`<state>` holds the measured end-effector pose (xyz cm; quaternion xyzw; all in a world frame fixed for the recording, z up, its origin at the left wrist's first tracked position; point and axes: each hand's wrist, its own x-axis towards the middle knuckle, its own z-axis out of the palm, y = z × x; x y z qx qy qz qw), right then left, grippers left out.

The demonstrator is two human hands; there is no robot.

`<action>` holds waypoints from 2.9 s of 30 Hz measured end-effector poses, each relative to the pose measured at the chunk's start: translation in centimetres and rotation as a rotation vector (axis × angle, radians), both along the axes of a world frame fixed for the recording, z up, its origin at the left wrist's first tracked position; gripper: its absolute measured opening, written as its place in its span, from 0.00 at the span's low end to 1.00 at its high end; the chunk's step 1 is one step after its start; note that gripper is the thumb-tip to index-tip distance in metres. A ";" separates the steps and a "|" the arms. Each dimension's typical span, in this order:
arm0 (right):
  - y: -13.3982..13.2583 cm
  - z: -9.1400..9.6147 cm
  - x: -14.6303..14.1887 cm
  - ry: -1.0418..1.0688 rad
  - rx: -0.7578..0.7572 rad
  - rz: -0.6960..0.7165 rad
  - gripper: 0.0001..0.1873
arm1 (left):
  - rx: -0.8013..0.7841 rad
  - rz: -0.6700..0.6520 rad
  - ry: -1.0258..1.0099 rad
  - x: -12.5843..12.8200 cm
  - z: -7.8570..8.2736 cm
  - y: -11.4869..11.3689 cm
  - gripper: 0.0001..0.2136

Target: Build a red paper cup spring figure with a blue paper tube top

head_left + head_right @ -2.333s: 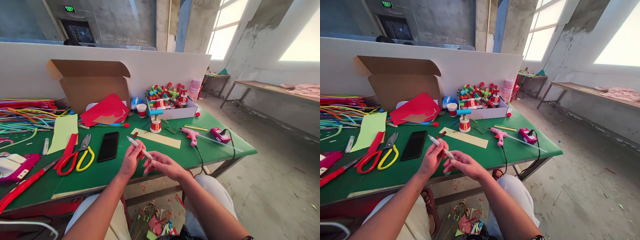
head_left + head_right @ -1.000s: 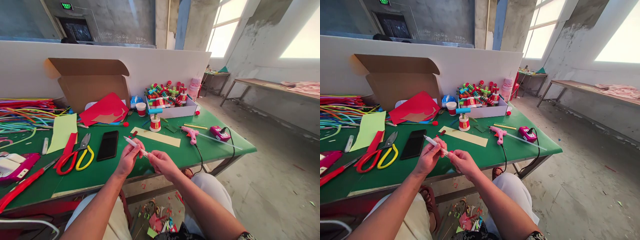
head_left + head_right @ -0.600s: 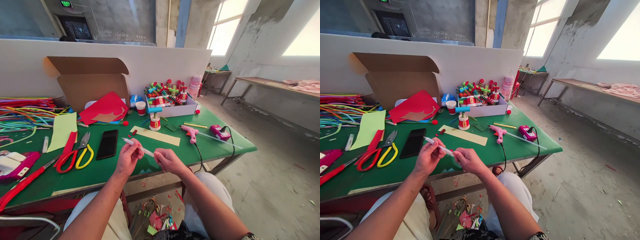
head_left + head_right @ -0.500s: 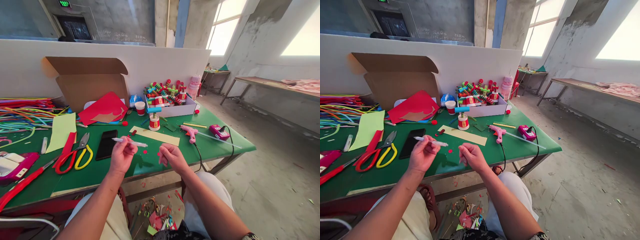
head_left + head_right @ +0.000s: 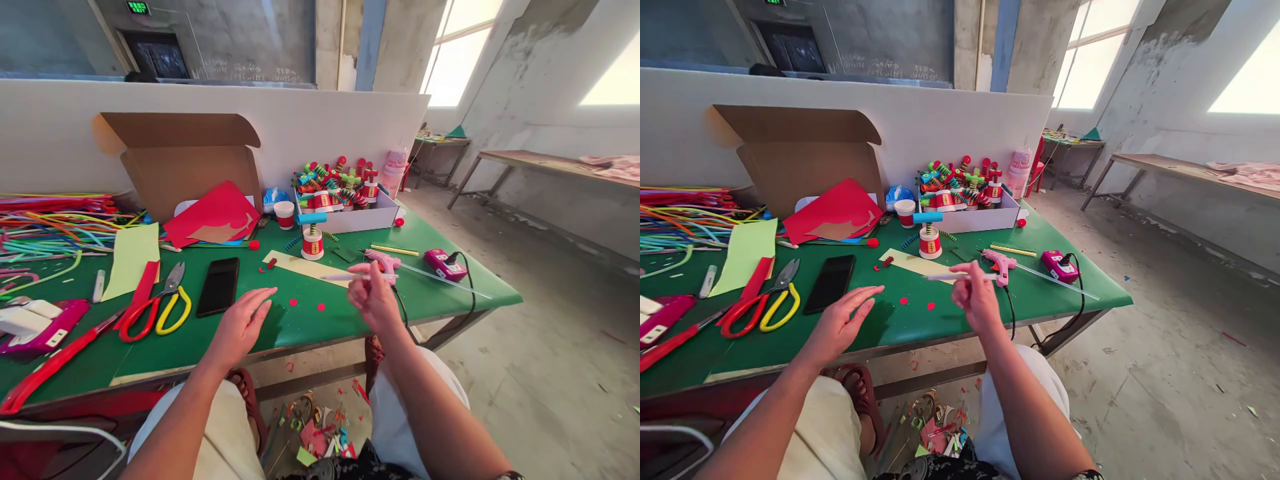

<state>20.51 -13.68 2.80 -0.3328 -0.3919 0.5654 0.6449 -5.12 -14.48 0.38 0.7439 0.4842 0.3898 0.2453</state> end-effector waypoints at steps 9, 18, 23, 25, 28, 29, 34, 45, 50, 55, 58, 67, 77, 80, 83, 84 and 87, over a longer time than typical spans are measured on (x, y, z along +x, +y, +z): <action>0.9 1.0 3.2 0.186 -0.018 -0.089 0.12 | 0.026 -0.618 0.413 -0.9 0.3 -3.7 0.19; 0.4 -0.6 0.6 -0.329 0.072 -0.016 0.21 | 0.442 -0.270 0.607 1.3 -0.2 0.8 0.27; -0.9 -1.7 -0.6 -1.118 0.375 0.092 0.12 | 0.481 -0.241 0.628 2.1 -1.2 0.5 0.26; -1.3 -2.0 -0.9 -1.327 0.445 0.089 0.11 | 0.468 -0.280 0.545 1.7 -1.2 0.4 0.24; -1.5 -2.2 -0.9 -1.436 0.484 0.065 0.12 | 0.425 -0.210 0.479 1.2 -1.2 0.8 0.26; -1.5 -2.2 -0.8 -1.442 0.484 0.061 0.12 | 0.409 -0.175 0.486 1.2 -1.3 0.9 0.27; -1.3 -2.3 -0.5 -1.419 0.459 0.100 0.12 | 0.310 -0.269 0.395 1.4 -1.1 1.1 0.25; -0.4 -2.5 -0.4 -1.297 0.423 0.101 0.12 | 0.378 -0.164 0.300 0.5 -1.0 0.8 0.22; -0.8 -2.0 -0.4 -1.266 0.360 0.012 0.11 | 0.411 -0.275 0.542 -0.1 -0.9 1.7 0.26; -0.7 -1.8 0.2 -1.188 0.312 -0.066 0.12 | 0.471 -0.204 0.542 0.5 -0.8 2.1 0.25; -0.7 -1.6 0.5 -1.089 0.325 -0.080 0.13 | 0.459 -0.264 0.428 1.3 -0.7 1.0 0.24; -1.1 -1.5 0.6 -1.101 0.372 -0.021 0.15 | 0.199 -0.374 0.249 0.3 -0.8 0.1 0.26; -0.9 -1.5 0.6 -1.102 0.399 -0.006 0.13 | 0.044 -0.342 0.192 -0.2 0.8 0.8 0.22; -1.0 -1.8 -0.1 -1.132 0.461 0.054 0.12 | 0.233 -0.255 0.414 0.6 0.6 2.8 0.24; -1.1 -2.2 -1.1 -1.224 0.544 0.131 0.11 | 0.305 -0.261 0.573 1.5 -0.2 3.8 0.25; -1.1 -2.4 -1.5 -1.257 0.561 0.147 0.11 | 0.318 -0.259 0.600 1.7 -0.3 3.9 0.25; -1.1 -2.9 -2.3 -1.332 0.579 0.169 0.08 | 0.341 -0.265 0.628 1.9 -0.6 3.8 0.25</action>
